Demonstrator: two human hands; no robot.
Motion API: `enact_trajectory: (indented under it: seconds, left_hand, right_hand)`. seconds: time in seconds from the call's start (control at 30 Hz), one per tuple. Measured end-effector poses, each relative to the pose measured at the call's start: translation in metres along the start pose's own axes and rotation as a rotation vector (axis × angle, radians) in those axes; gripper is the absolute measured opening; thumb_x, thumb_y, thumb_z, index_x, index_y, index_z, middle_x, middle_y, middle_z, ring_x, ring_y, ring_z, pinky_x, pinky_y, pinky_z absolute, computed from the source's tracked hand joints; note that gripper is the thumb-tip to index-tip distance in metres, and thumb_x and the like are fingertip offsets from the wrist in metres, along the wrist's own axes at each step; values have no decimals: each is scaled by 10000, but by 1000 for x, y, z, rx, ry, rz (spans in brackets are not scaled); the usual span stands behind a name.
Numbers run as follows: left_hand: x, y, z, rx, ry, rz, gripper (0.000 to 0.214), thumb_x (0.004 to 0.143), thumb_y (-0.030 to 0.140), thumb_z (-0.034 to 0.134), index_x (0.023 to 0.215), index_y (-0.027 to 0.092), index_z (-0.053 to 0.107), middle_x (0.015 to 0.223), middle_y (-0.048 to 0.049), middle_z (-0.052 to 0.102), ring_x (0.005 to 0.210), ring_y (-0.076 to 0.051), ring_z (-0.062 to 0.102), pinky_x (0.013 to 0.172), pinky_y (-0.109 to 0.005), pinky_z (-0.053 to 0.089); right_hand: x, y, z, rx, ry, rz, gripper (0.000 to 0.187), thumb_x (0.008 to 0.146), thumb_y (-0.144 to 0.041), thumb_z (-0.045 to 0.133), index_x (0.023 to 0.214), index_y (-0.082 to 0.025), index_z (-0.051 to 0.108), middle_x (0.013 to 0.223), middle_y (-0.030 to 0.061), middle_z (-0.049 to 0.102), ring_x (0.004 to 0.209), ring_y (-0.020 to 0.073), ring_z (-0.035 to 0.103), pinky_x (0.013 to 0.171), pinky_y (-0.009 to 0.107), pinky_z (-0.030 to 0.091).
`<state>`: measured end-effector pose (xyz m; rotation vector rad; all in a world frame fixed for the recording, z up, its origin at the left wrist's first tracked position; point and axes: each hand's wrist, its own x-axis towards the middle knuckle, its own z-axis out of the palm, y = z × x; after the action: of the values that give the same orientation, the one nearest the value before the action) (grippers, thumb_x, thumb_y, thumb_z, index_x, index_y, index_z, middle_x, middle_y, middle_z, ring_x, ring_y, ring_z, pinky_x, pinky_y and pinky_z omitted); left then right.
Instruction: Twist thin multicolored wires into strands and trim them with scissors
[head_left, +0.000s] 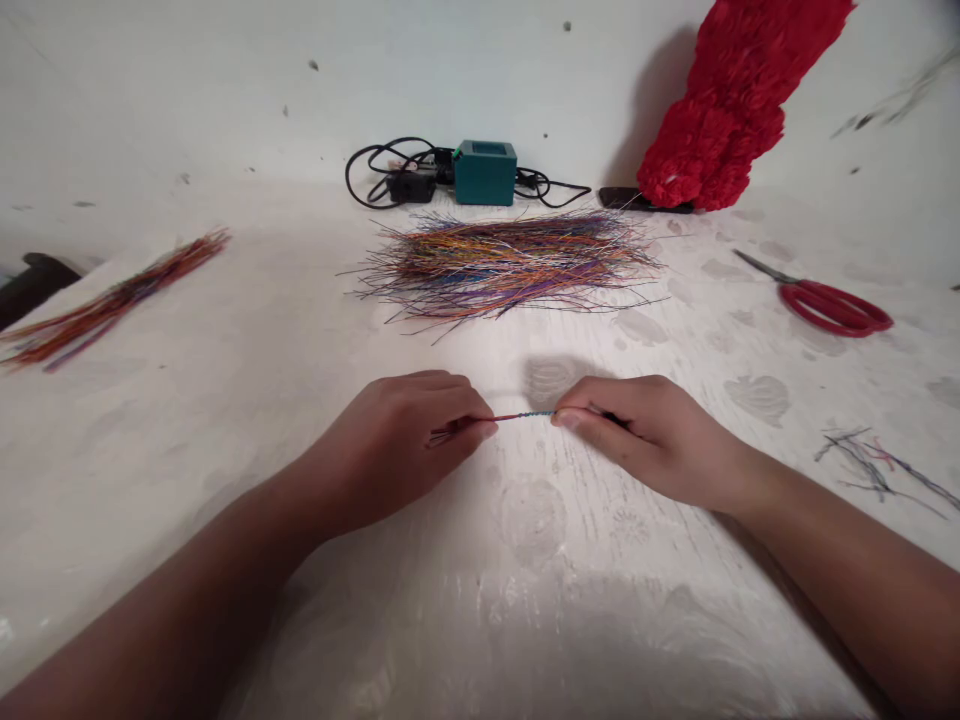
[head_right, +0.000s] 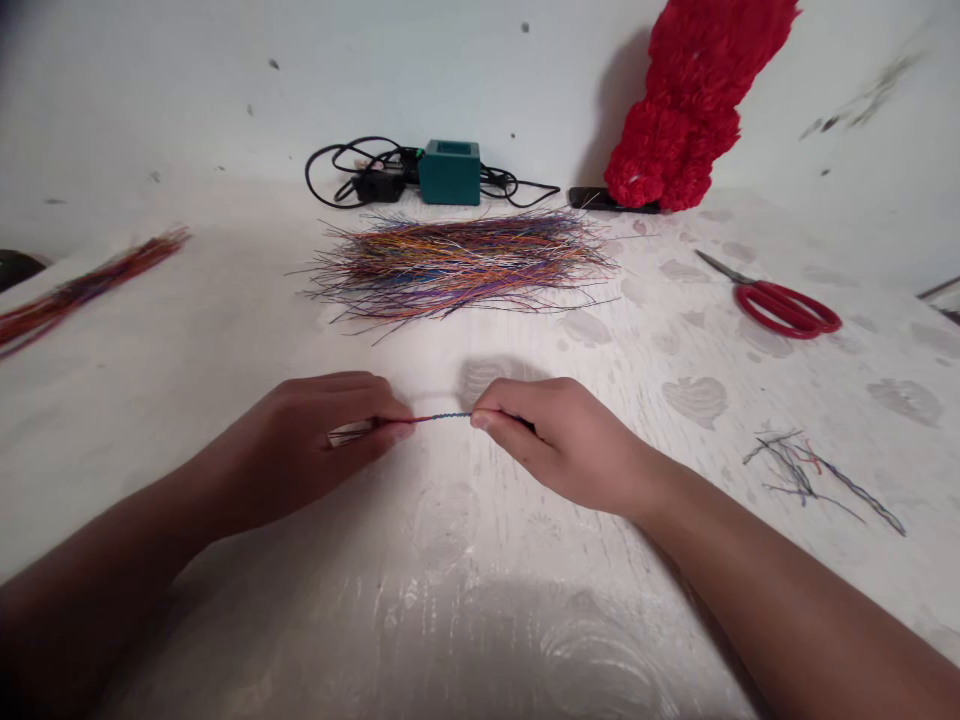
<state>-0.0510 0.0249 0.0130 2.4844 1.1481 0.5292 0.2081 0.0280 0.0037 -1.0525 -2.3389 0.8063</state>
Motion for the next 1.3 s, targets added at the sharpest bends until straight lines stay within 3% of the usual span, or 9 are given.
enact_trajectory:
  seconds: [0.27,0.5,0.7,1.3]
  left_hand:
    - [2,-4,4,-54,15,15,223,947,206,497,783,178,645,734,8,608,654,-100,533,617,-227,380]
    - [0,-12,-6,113,46,82,211,950,205,487,796,186,630,753,-6,627,715,-128,565,631,-236,386]
    - [-1,-20,-12,178,60,91,203,954,214,496,883,186,684,808,-19,642,761,-132,575,662,-235,391]
    - [0,-19,-14,172,90,39,213,948,240,504,806,168,646,750,1,610,710,-112,542,653,-234,383]
  right_hand:
    - [-1,6,-14,47,-60,111,274,1000,-372,485,889,-183,650,658,-28,483,587,107,426,523,231,334]
    - [-2,10,-28,46,-137,159,260,988,-365,492,852,-193,632,672,-18,511,595,120,435,532,245,346]
    - [-2,13,-31,74,-109,231,263,967,-370,523,805,-187,620,663,-17,470,581,116,390,510,247,311]
    - [-1,17,-27,190,-17,308,345,930,-401,586,668,-180,543,579,-46,342,512,89,295,460,246,233]
